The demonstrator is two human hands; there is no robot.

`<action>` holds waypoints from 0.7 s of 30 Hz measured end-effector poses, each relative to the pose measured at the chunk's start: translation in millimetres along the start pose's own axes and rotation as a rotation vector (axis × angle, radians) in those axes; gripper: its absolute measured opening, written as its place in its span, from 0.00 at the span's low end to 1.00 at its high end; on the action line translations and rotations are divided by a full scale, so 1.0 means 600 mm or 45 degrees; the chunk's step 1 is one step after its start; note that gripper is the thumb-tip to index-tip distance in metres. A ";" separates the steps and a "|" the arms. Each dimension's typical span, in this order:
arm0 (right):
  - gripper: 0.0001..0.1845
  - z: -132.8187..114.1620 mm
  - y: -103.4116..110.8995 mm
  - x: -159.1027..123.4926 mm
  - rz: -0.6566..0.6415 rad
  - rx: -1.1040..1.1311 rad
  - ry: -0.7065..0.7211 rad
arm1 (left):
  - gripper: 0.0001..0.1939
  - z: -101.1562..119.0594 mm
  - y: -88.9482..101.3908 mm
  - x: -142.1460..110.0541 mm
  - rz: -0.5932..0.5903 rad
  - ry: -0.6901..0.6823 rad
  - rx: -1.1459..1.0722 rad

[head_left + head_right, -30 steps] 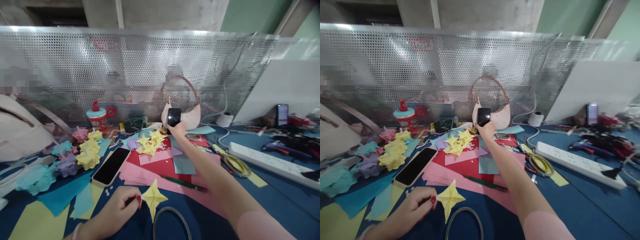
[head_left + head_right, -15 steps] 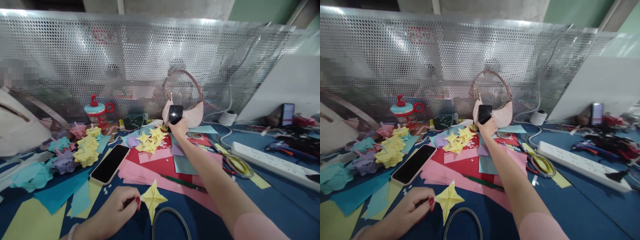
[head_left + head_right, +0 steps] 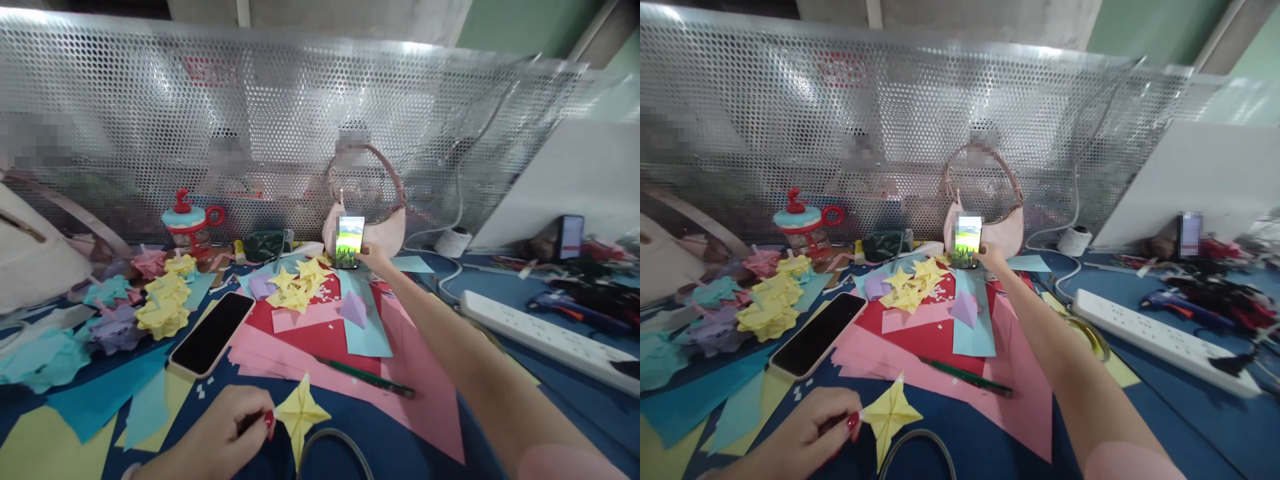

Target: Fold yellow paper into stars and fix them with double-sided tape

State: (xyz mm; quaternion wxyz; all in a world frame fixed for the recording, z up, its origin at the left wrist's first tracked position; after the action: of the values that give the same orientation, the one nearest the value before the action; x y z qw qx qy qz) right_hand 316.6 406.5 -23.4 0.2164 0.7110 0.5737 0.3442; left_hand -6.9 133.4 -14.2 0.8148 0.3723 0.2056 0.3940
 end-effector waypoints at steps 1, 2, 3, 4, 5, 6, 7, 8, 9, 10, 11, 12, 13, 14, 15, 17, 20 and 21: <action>0.16 0.002 0.000 0.004 -0.017 -0.006 -0.023 | 0.11 -0.001 -0.001 0.000 -0.008 0.002 0.004; 0.16 0.003 0.001 0.007 -0.028 -0.009 -0.034 | 0.11 -0.002 -0.002 0.000 -0.017 0.008 0.011; 0.16 0.004 0.001 0.009 -0.041 -0.008 -0.036 | 0.11 -0.003 -0.003 0.000 -0.028 0.016 0.017; 0.16 0.004 0.000 0.009 -0.057 -0.003 -0.030 | 0.11 -0.004 -0.003 0.000 -0.037 0.028 0.026; 0.16 0.005 -0.001 0.009 -0.077 0.005 -0.015 | 0.11 -0.005 -0.003 0.000 -0.047 0.042 0.034; 0.16 0.005 -0.003 0.007 -0.100 0.013 0.005 | 0.11 -0.005 -0.004 0.000 -0.056 0.056 0.042; 0.17 0.005 -0.005 0.005 -0.122 0.022 0.028 | 0.11 -0.005 -0.004 0.001 -0.068 0.068 0.045; 0.16 0.005 -0.007 0.003 -0.142 0.032 0.051 | 0.12 -0.005 -0.004 0.001 -0.079 0.080 0.043; 0.16 0.004 -0.009 0.000 -0.157 0.041 0.071 | 0.12 -0.005 -0.004 0.002 -0.091 0.086 0.037; 0.15 0.003 -0.010 -0.002 -0.168 0.049 0.086 | 0.12 -0.004 -0.005 0.002 -0.097 0.091 0.031; 0.14 0.002 -0.011 -0.004 -0.174 0.057 0.096 | 0.11 -0.004 -0.005 0.002 -0.104 0.096 0.024; 0.14 0.000 -0.012 -0.005 -0.176 0.065 0.104 | 0.11 -0.004 -0.005 0.002 -0.108 0.099 0.022; 0.13 -0.002 -0.012 -0.006 -0.173 0.073 0.108 | 0.11 -0.003 -0.005 0.002 -0.108 0.102 0.023; 0.12 -0.004 -0.012 -0.007 -0.167 0.083 0.112 | 0.11 -0.004 -0.005 0.001 -0.110 0.104 0.027; 0.12 -0.006 -0.012 -0.009 -0.158 0.095 0.115 | 0.11 -0.004 -0.005 0.000 -0.114 0.103 0.032; 0.14 -0.011 -0.012 -0.011 -0.133 0.124 0.115 | 0.12 -0.005 -0.005 0.000 -0.123 0.100 0.042; 0.16 -0.012 -0.009 -0.015 -0.053 0.174 0.084 | 0.12 -0.008 -0.007 0.000 -0.131 0.088 0.042; 0.17 -0.011 -0.007 -0.015 -0.008 0.188 0.064 | 0.12 -0.009 -0.008 0.000 -0.132 0.086 0.041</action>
State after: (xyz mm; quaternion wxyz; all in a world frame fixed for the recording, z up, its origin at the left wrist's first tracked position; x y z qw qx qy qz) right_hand 307.9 398.1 -24.3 0.1498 0.7145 0.6050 0.3180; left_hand -7.8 133.8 -21.3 0.8206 0.3606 0.2581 0.3604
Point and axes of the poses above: each hand's wrist, its own x-axis towards the middle knuckle, its own y-axis out of the back of the hand, z = x × y, the point moved 6 cm from there along x, towards the middle knuckle, and after that the axes turned 2 degrees about -y, right-handed, at the moved point
